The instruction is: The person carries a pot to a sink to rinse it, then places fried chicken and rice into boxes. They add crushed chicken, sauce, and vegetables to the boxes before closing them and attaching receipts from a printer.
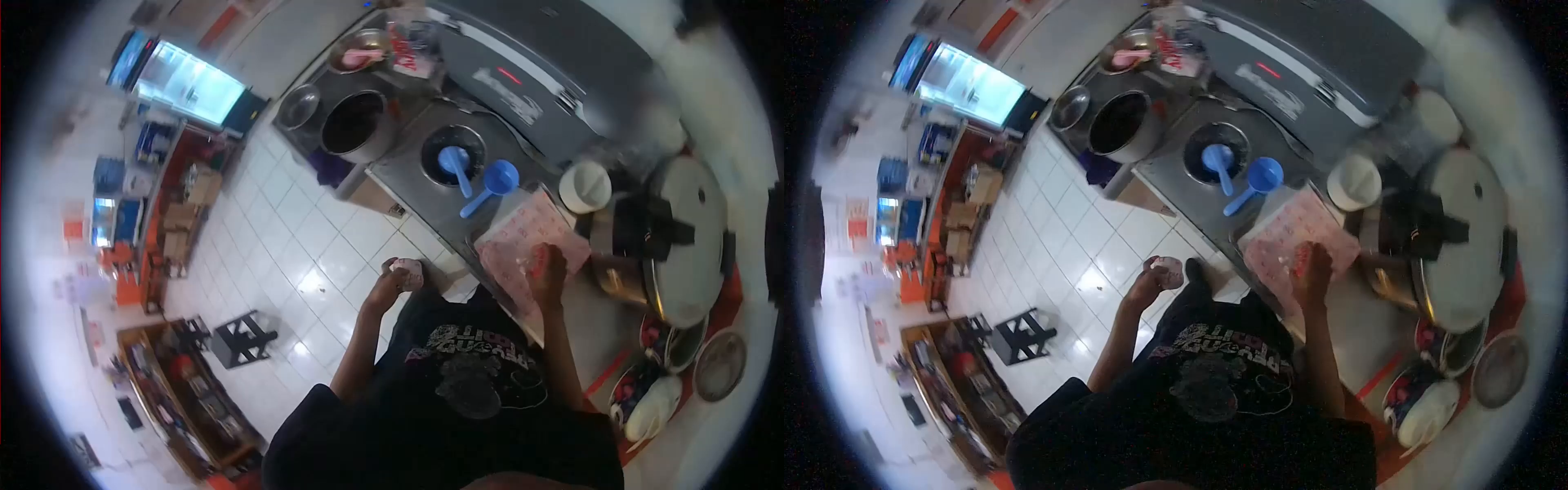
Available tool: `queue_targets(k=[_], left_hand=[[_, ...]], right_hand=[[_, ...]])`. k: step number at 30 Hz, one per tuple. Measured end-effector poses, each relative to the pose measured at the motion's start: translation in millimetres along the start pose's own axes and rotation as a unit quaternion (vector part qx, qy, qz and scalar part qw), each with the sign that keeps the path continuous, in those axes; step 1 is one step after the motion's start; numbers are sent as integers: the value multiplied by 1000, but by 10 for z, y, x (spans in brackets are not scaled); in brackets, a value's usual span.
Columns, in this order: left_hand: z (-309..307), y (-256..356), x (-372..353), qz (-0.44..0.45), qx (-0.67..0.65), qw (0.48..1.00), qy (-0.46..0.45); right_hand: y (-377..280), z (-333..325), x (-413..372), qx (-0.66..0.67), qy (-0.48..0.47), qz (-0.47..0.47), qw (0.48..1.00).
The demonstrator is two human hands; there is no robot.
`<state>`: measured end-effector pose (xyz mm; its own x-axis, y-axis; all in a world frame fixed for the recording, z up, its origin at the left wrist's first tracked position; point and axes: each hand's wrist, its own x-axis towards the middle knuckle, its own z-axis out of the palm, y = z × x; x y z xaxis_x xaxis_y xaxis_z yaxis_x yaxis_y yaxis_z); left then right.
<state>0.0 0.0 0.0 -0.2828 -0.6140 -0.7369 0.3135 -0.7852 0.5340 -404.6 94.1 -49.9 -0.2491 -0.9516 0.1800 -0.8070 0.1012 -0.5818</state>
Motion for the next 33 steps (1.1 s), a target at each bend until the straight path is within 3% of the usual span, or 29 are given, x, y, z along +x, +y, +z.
queue_targets(k=[2,3,5,6,7,8,9,11,12,14,15,17,18,19,20,21,22,24,27,29,31,33], left_hand=[[45,-126,-248,85,115,989,41],[-139,-341,74,101,46,994,-3],[-985,-295,-338,174,178,968,31],[-1085,-143,-196,213,168,962,34],[-1128,-82,-307,182,26,981,67],[-1192,-5,-421,147,-116,978,97],[-1285,47,-488,160,-129,974,99],[-1573,133,-688,187,-79,961,187],[-1763,167,-694,187,-101,952,222],[-2179,234,-690,228,-127,934,245],[-2391,188,-771,251,-136,919,271],[-2643,223,-969,289,-214,880,309],[-2806,156,-1026,328,-217,843,367],[-2932,49,-1115,342,-208,807,433],[-2868,34,-1451,337,-318,767,444],[-3058,-208,-1435,297,-324,747,499],[-3153,-476,-1366,291,-344,692,564],[-3186,-995,-1542,305,-423,612,594],[-2848,-1509,-1756,294,-527,410,684],[-2612,-1973,-1843,255,-466,292,795],[-2560,-2524,-1939,319,-383,126,858],[-2182,-2333,-2586,187,-499,102,840]], right_hand=[[83,208,93,-145,-104,110,978],[-127,-147,440,-216,-88,69,970],[-1149,-18,584,-145,-107,-2,984],[-1320,241,970,-143,-84,-36,986],[-1531,410,1224,36,-173,-7,984],[-1766,597,1472,213,-262,24,941],[-2024,794,1741,208,-267,6,941],[-2561,1272,2091,408,-318,190,835],[-2738,1488,2236,405,-331,172,835],[-2910,1955,2749,504,-284,345,739],[-2747,2239,2891,552,-325,284,714],[-2516,2738,3326,651,-377,258,606],[-2934,2637,3387,638,-339,349,596],[-3009,2785,3533,606,-329,379,617],[-2900,2910,3654,572,-301,412,643],[-2930,2998,3834,545,-268,429,669],[-2919,3088,4033,521,-233,434,697],[-3212,3078,4246,491,-252,375,745],[-3873,3006,4338,451,-303,275,793],[-4196,3006,4237,421,-344,240,805],[-4465,3052,4010,400,-383,217,804],[-4730,3045,3828,380,-418,189,803]])
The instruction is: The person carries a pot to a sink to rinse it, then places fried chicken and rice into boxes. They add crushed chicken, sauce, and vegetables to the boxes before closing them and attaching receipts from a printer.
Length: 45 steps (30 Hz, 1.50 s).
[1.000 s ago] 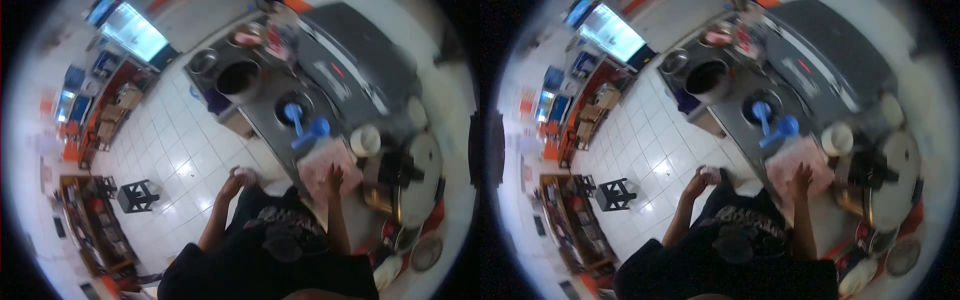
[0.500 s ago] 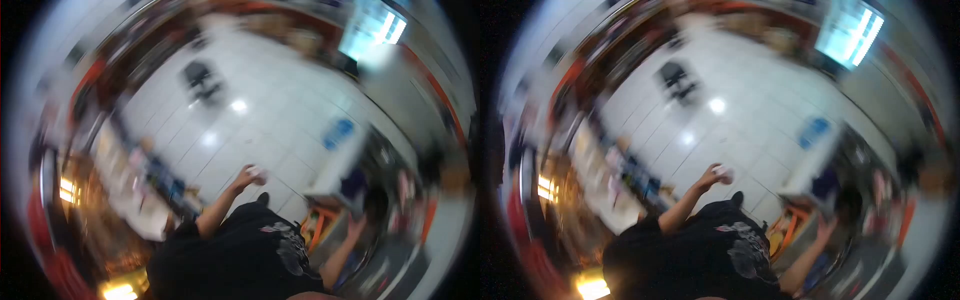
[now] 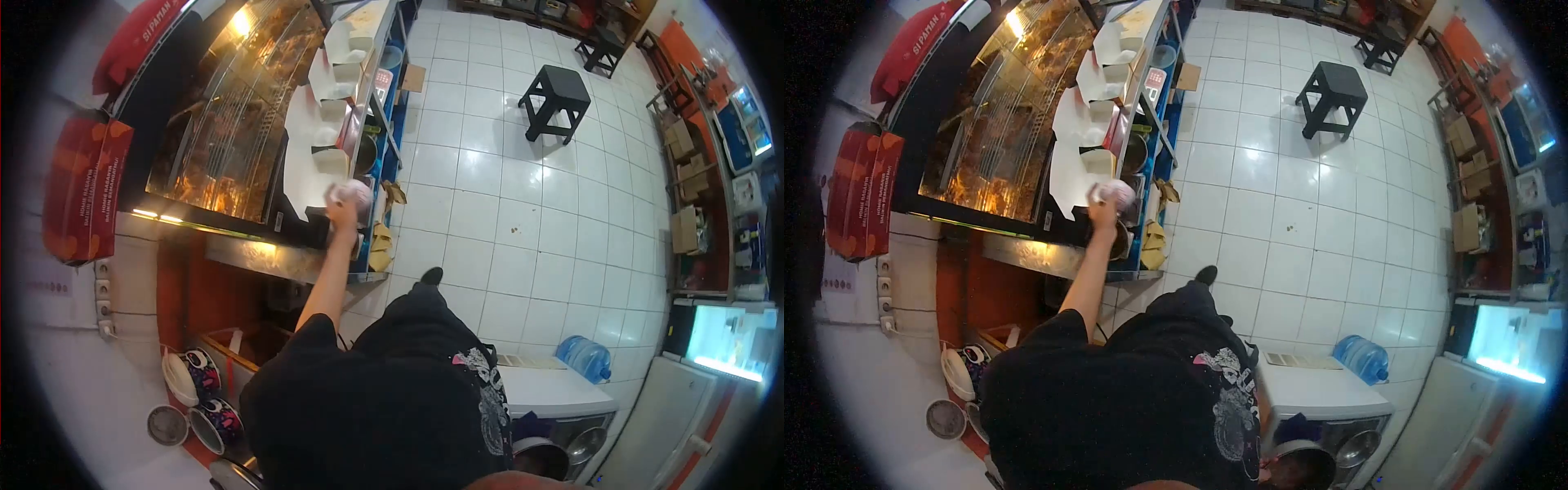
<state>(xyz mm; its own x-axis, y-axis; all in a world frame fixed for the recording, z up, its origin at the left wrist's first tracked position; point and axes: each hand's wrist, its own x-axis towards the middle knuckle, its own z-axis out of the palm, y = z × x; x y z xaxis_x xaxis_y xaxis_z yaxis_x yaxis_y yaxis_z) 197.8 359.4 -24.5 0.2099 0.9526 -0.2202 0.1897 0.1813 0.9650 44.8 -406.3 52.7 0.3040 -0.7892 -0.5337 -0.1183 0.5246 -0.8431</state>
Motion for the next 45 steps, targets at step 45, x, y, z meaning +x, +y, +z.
queue_targets(k=[45], left_hand=[[5109,-1311,-1717,8,542,465,-700]], right_hand=[[-1547,4857,2290,-20,-222,-73,972]])
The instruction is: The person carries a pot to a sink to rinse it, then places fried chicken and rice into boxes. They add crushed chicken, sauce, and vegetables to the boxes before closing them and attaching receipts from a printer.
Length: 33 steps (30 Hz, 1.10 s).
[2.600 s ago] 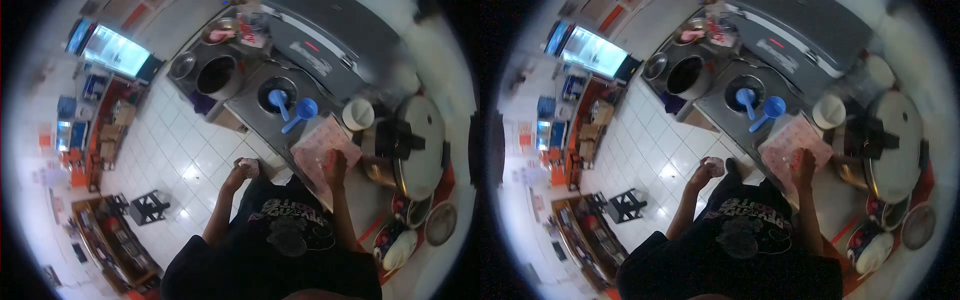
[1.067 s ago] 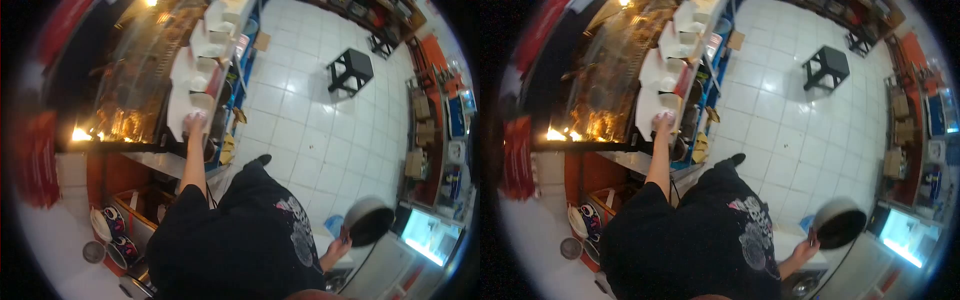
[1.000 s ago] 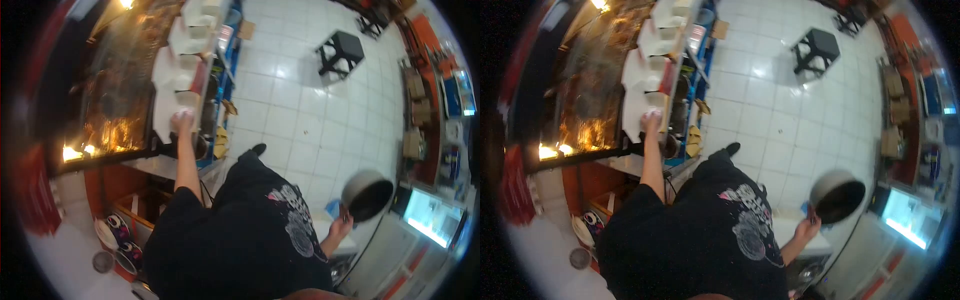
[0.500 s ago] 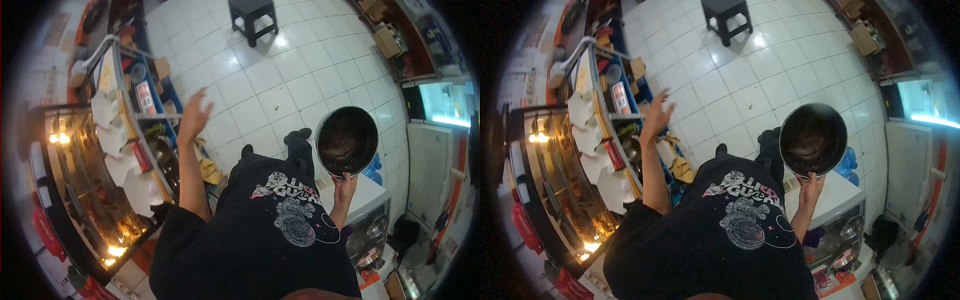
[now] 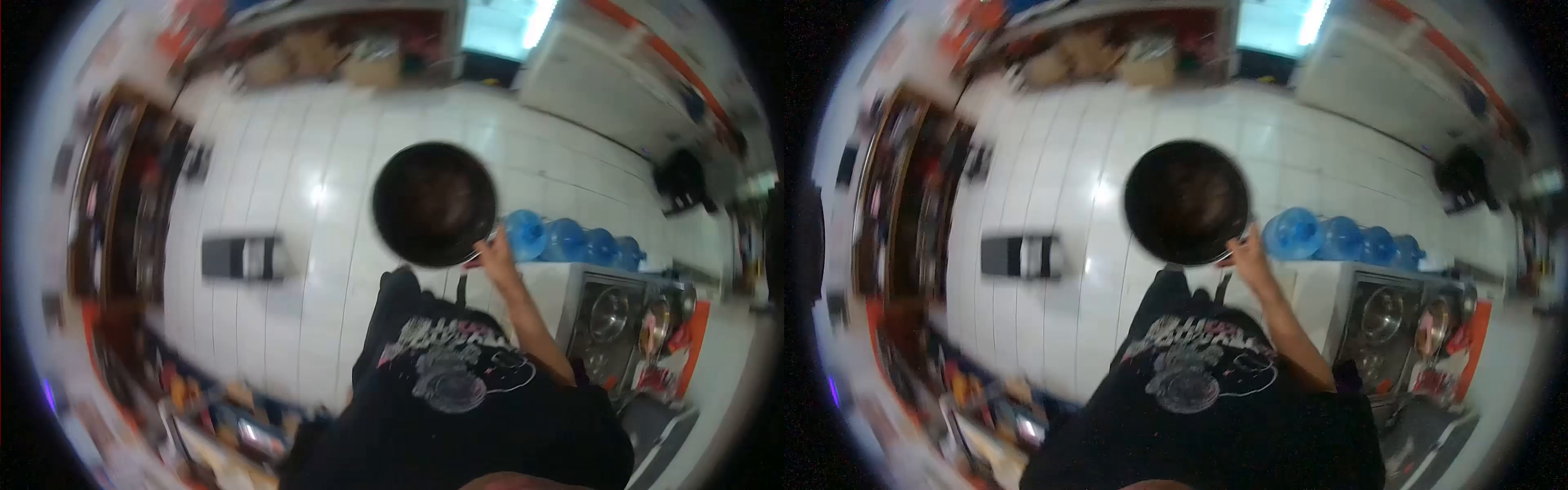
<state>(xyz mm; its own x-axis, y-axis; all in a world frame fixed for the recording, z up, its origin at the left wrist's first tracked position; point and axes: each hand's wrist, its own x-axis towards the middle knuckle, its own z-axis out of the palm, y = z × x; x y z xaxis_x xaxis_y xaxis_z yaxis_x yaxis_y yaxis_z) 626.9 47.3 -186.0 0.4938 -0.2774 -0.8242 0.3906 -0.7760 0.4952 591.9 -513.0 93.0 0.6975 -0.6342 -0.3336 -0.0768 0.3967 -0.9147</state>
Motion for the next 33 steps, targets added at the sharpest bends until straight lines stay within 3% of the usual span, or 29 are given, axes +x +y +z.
queue_targets(k=[4,5,7,8,12,13,14,15,16,17,18,19,20,21,23,25,26,28,29,30,31,32,33], left_hand=[[-247,1151,818,-28,-10,998,-60],[-235,1523,1051,-35,-7,997,-63],[-440,2273,1632,-55,-8,996,-71],[-542,2708,1942,-59,-8,996,-66],[-814,4662,3620,-56,-53,997,22],[-705,5529,4266,-29,-86,994,65],[-619,6374,4503,11,-30,997,71],[-714,7133,4975,-15,-123,972,-199],[-146,7960,4868,53,24,998,27],[62,8675,5199,99,40,991,-75],[398,9362,5328,153,59,979,-121],[889,10015,5607,247,124,958,-77],[1369,10645,5753,295,164,930,-144],[2040,11132,5685,408,201,888,-64],[3223,11732,4134,376,38,891,-251],[4212,11913,4446,479,3,814,-328],[4641,11958,4525,631,174,694,-300],[5317,11965,4028,599,368,620,-347],[5739,11839,4628,519,383,627,-438],[5841,11738,4922,277,350,685,-576],[5944,11646,5137,21,321,727,-606],[5800,11717,4778,37,416,704,-575],[5769,11564,5068,170,578,636,-483]], right_hand=[[-318,8,891,101,39,36,993],[-225,-277,1010,120,25,37,992],[-319,-387,1451,67,45,-22,997],[-476,-448,1555,98,72,5,993],[-744,-1141,2016,126,120,36,984],[-1055,-1398,2053,108,199,-11,974],[-1060,-1514,2098,111,254,-26,960],[-1040,-1638,2130,133,293,-73,944],[-928,-1837,2145,102,307,-96,941],[-798,-2039,2160,71,321,-118,937],[-843,-2184,2117,137,373,-84,914],[-907,-2322,2076,201,418,-52,885],[-976,-2470,2058,202,429,-62,878],[-1041,-2625,2032,244,467,-58,848],[-1038,-3047,1963,291,508,-56,809],[-927,-3521,2036,317,537,-81,777],[-964,-3734,2050,327,546,-117,762],[-1305,-4159,2070,335,559,-149,743],[-1481,-4343,2062,345,569,-154,730],[-1664,-4568,2074,345,577,-145,726],[-1781,-4806,2101,347,582,-153,719],[-1893,-5048,2098,355,566,-168,724],[-2026,-5312,2058,361,550,-181,731]])
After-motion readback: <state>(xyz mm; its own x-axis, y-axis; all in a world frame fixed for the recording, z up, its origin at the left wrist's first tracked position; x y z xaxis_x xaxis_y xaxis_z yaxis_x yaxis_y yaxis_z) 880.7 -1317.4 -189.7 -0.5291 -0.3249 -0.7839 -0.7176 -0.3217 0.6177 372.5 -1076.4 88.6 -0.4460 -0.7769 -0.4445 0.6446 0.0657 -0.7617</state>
